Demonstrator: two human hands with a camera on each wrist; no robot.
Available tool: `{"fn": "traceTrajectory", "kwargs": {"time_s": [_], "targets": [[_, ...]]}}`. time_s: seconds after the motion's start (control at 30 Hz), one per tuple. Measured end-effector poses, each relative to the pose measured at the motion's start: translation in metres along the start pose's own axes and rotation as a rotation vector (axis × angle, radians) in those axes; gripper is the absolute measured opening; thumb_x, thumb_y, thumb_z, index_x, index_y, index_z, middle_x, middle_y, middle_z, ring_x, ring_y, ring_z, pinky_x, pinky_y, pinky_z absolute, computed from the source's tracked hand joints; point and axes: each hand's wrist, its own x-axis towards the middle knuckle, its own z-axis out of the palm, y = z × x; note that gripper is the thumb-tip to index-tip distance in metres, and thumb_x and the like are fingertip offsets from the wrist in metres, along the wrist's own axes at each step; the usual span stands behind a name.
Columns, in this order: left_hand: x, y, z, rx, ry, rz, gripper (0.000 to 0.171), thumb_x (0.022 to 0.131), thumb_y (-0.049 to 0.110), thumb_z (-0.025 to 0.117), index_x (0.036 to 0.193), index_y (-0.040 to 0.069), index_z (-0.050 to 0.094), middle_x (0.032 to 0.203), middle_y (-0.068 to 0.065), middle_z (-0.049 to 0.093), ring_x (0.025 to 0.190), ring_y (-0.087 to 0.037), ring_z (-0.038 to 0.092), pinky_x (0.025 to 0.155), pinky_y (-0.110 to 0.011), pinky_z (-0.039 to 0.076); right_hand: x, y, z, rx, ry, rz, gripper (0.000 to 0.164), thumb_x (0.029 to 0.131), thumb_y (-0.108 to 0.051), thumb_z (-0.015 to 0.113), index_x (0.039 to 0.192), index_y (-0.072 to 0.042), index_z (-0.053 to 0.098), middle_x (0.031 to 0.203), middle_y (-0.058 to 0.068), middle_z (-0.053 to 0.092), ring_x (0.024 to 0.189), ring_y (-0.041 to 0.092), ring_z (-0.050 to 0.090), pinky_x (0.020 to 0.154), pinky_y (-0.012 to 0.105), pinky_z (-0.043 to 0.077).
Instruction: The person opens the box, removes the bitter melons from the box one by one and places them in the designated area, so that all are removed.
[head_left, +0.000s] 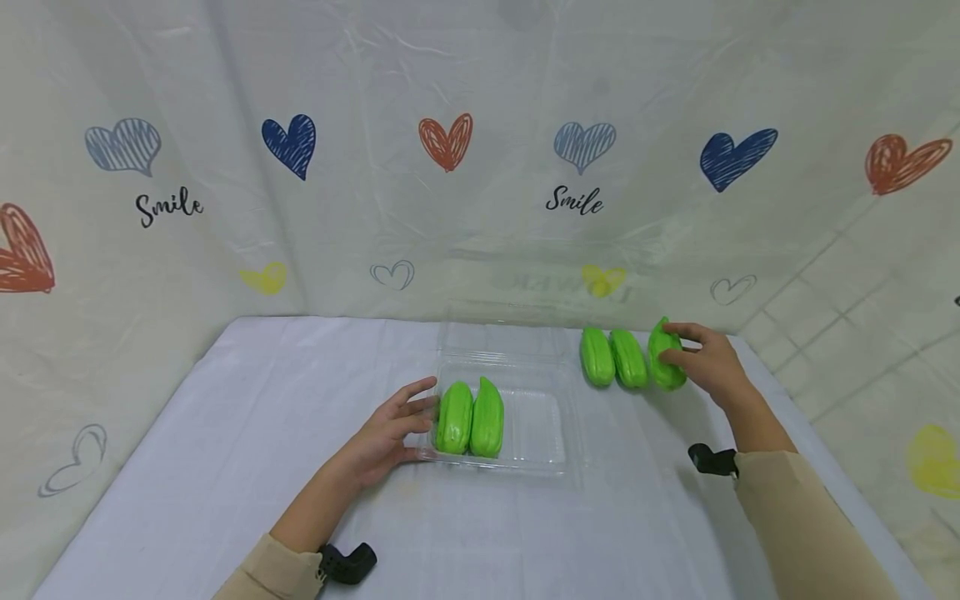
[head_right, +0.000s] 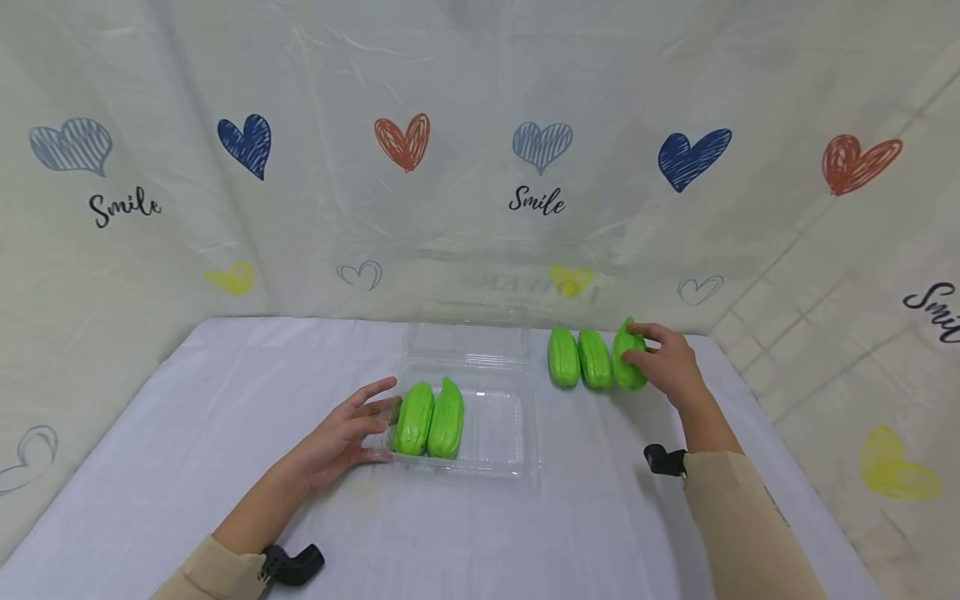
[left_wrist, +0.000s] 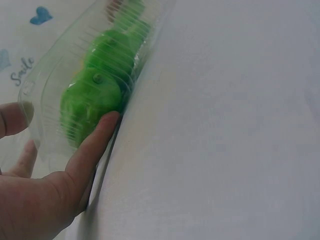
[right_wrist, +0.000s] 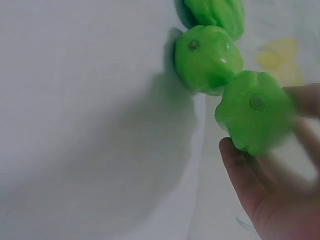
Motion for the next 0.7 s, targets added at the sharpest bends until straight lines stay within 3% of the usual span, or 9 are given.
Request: {"fn": "traceTrajectory", "kwargs": {"time_s": [0.7], "targets": [[0.0, 0.0, 0.001, -0.005, 0.0, 0.002, 0.072, 0.095, 0.003, 0.053, 0.158, 0.019, 0.023, 0.161, -0.017, 0.018, 0.146, -0.041, 0.021, 0.087, -0.047, 0.054, 0.022, 0.016, 0.003, -0.089, 0.002, 0.052, 0.061, 0.095, -0.02, 0.062, 0.15, -0.003, 0.041, 0.157, 0.029, 0.029, 0.138, 0.055, 0.032, 0.104, 0.062, 0.04]]}}
